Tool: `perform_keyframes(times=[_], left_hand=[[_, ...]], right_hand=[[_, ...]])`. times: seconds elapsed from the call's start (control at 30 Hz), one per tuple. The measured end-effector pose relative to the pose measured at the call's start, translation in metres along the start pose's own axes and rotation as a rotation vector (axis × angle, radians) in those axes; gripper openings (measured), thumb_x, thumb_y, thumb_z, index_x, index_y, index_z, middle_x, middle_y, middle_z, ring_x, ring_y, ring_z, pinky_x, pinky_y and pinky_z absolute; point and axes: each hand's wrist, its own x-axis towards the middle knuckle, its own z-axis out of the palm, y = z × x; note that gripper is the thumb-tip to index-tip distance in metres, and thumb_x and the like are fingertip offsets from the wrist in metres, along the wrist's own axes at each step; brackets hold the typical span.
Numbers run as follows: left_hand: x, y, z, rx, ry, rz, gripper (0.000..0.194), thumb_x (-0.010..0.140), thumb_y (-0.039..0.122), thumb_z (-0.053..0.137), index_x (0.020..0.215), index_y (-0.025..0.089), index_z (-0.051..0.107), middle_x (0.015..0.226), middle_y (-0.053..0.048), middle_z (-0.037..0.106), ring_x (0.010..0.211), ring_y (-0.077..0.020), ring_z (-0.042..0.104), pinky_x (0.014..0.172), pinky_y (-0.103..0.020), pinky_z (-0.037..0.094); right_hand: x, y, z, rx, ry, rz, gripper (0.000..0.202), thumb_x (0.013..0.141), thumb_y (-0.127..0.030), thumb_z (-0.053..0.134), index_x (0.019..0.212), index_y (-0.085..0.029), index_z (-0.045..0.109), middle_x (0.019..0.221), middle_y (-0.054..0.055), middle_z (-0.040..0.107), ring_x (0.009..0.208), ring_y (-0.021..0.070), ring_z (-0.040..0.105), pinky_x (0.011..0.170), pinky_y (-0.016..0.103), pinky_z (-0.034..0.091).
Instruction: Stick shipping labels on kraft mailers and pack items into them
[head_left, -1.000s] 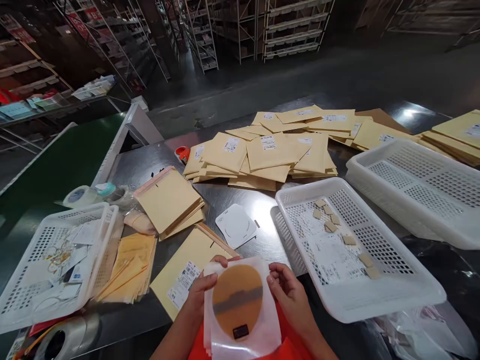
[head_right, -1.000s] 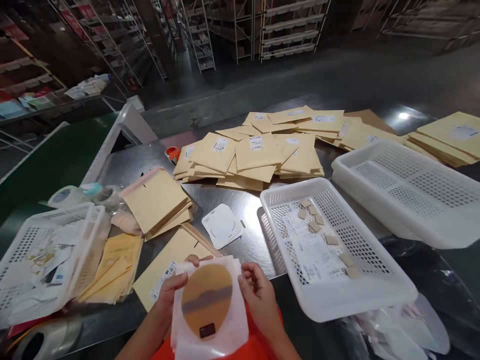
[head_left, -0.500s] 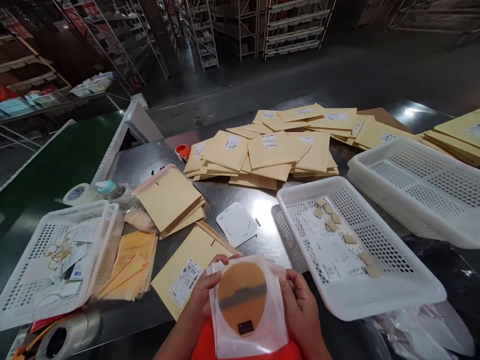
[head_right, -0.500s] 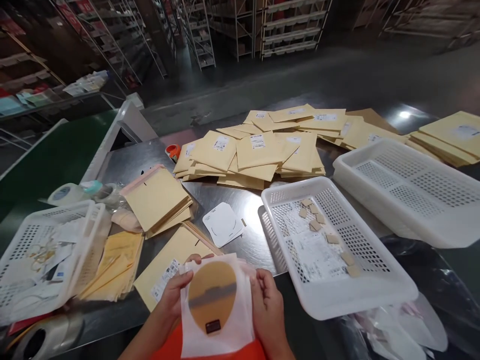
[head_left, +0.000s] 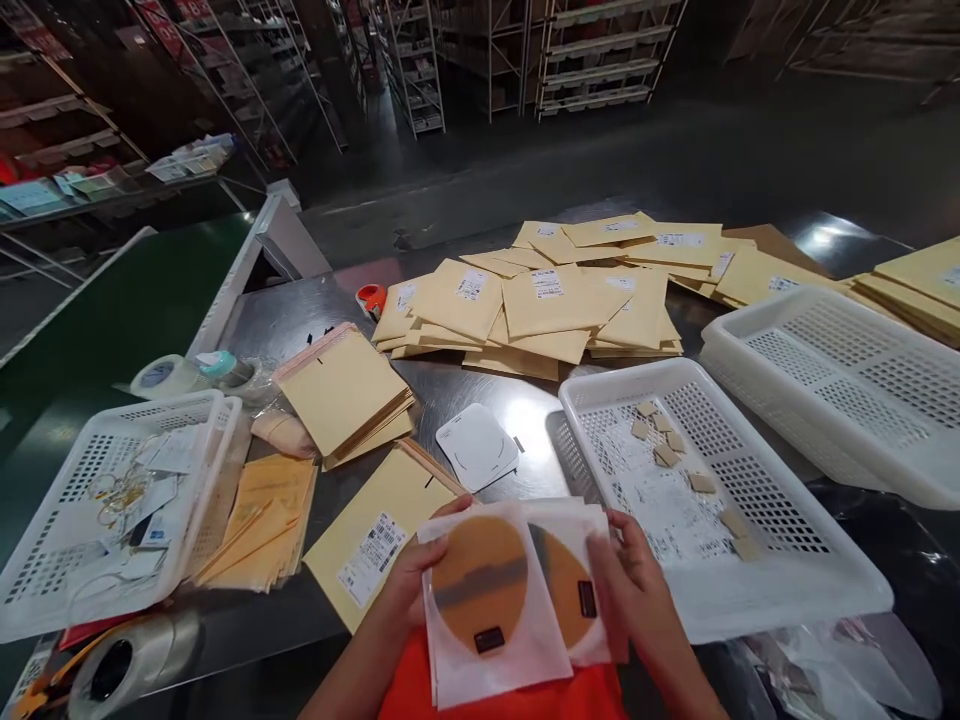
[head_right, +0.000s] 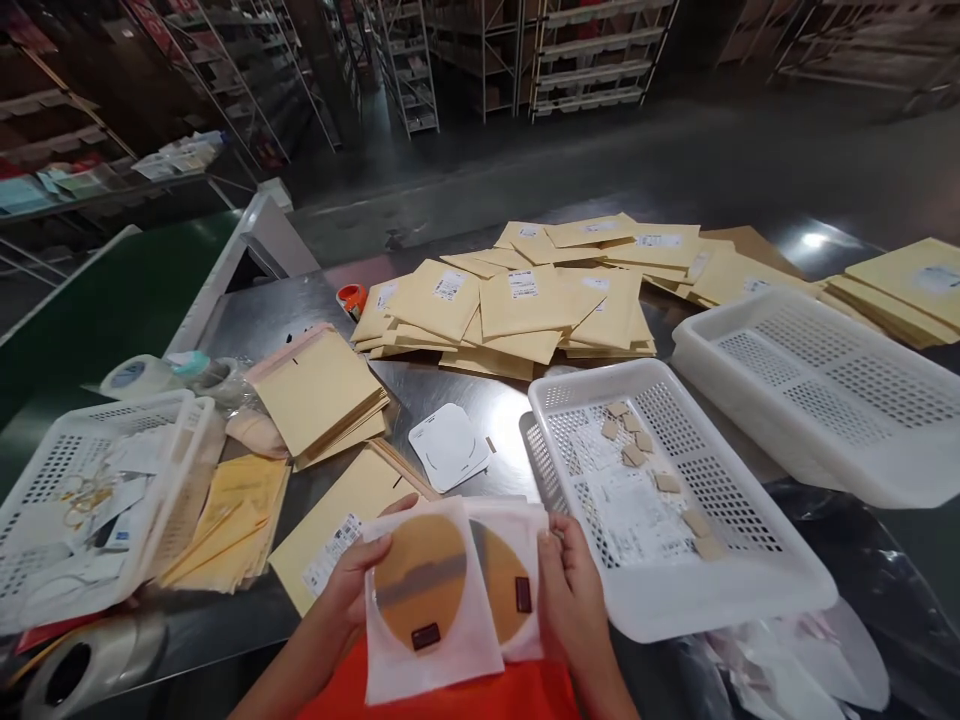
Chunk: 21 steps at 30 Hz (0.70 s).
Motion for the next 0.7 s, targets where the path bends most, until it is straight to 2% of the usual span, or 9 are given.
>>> perform_keyframes(times=[0.13,0.27,0.3,0.37,0.43,0.5,0.57,0.63,0.7], left_hand=[[0.001,0.002,0.004,0.028,-0.018,-0.028,0.046,0.073,0.02,0.076,0.119,0.022,0.07,0.11,-0.009,0.077,0.094,-0.026,0.073,0.085,-0.037,0.056],[0.005,0.002,0.003,0.062,-0.079,-0.049,0.043,0.077,0.019,0.07,0.12,0.017,0.069,0.11,-0.012,0.077,0.099,-0.0287,0.073,0.088,-0.039,0.056],[0.006,0.002,0.002,0.063,-0.101,-0.069,0.042,0.077,0.021,0.07,0.118,0.016,0.07,0.108,-0.012,0.078,0.099,-0.0294,0.073,0.088,-0.04,0.056],[0.009,0.002,0.002,0.065,-0.144,-0.14,0.038,0.077,0.027,0.071,0.113,0.013,0.072,0.102,-0.012,0.079,0.094,-0.0294,0.074,0.086,-0.04,0.056],[0.012,0.001,0.006,0.085,-0.169,-0.209,0.037,0.075,0.031,0.073,0.107,0.011,0.074,0.096,-0.012,0.08,0.087,-0.0273,0.075,0.081,-0.035,0.056],[0.014,0.001,0.014,0.12,-0.183,-0.226,0.038,0.07,0.029,0.078,0.102,0.011,0.075,0.091,-0.011,0.08,0.081,-0.0244,0.075,0.076,-0.03,0.056],[0.014,-0.001,0.022,0.158,-0.205,-0.224,0.041,0.063,0.027,0.083,0.1,0.012,0.075,0.087,-0.009,0.08,0.077,-0.0224,0.074,0.072,-0.027,0.055],[0.014,-0.004,0.025,0.191,-0.222,-0.231,0.044,0.059,0.025,0.085,0.1,0.013,0.075,0.086,-0.009,0.08,0.076,-0.0235,0.075,0.072,-0.029,0.055],[0.013,-0.008,0.023,0.211,-0.213,-0.228,0.044,0.059,0.026,0.085,0.1,0.013,0.074,0.085,-0.009,0.08,0.079,-0.027,0.075,0.075,-0.033,0.056]], right_hand=[[0.003,-0.015,-0.007,0.048,-0.276,0.033,0.051,0.08,-0.055,0.067,0.118,-0.025,0.05,0.097,0.006,0.071,0.085,0.0237,0.069,0.075,0.035,0.058],[0.017,-0.048,-0.028,-0.173,-0.264,0.002,0.05,0.078,-0.052,0.068,0.118,-0.025,0.056,0.077,0.001,0.069,0.065,0.0218,0.066,0.053,0.031,0.052],[0.023,-0.06,-0.032,-0.258,-0.268,-0.042,0.048,0.077,-0.05,0.068,0.117,-0.025,0.059,0.074,0.0,0.068,0.063,0.0214,0.064,0.052,0.03,0.049],[0.034,-0.085,-0.032,-0.421,-0.368,-0.173,0.037,0.077,-0.042,0.069,0.111,-0.026,0.066,0.072,0.0,0.068,0.066,0.0209,0.063,0.056,0.029,0.048],[0.04,-0.105,-0.018,-0.554,-0.545,-0.313,0.03,0.077,-0.032,0.067,0.107,-0.028,0.07,0.07,-0.002,0.066,0.067,0.0192,0.06,0.058,0.027,0.045],[0.04,-0.117,0.009,-0.62,-0.727,-0.412,0.032,0.078,-0.025,0.063,0.11,-0.03,0.069,0.068,-0.004,0.064,0.064,0.0165,0.056,0.057,0.025,0.041],[0.036,-0.119,0.039,-0.645,-0.848,-0.455,0.041,0.077,-0.019,0.061,0.116,-0.03,0.065,0.069,-0.005,0.062,0.064,0.0145,0.054,0.058,0.023,0.038],[0.035,-0.116,0.062,-0.631,-0.85,-0.447,0.043,0.075,-0.019,0.064,0.118,-0.028,0.063,0.073,-0.005,0.062,0.067,0.0138,0.055,0.06,0.023,0.038],[0.038,-0.113,0.069,-0.562,-0.794,-0.395,0.036,0.079,-0.026,0.064,0.115,-0.026,0.062,0.076,-0.004,0.063,0.069,0.014,0.056,0.061,0.024,0.041]])
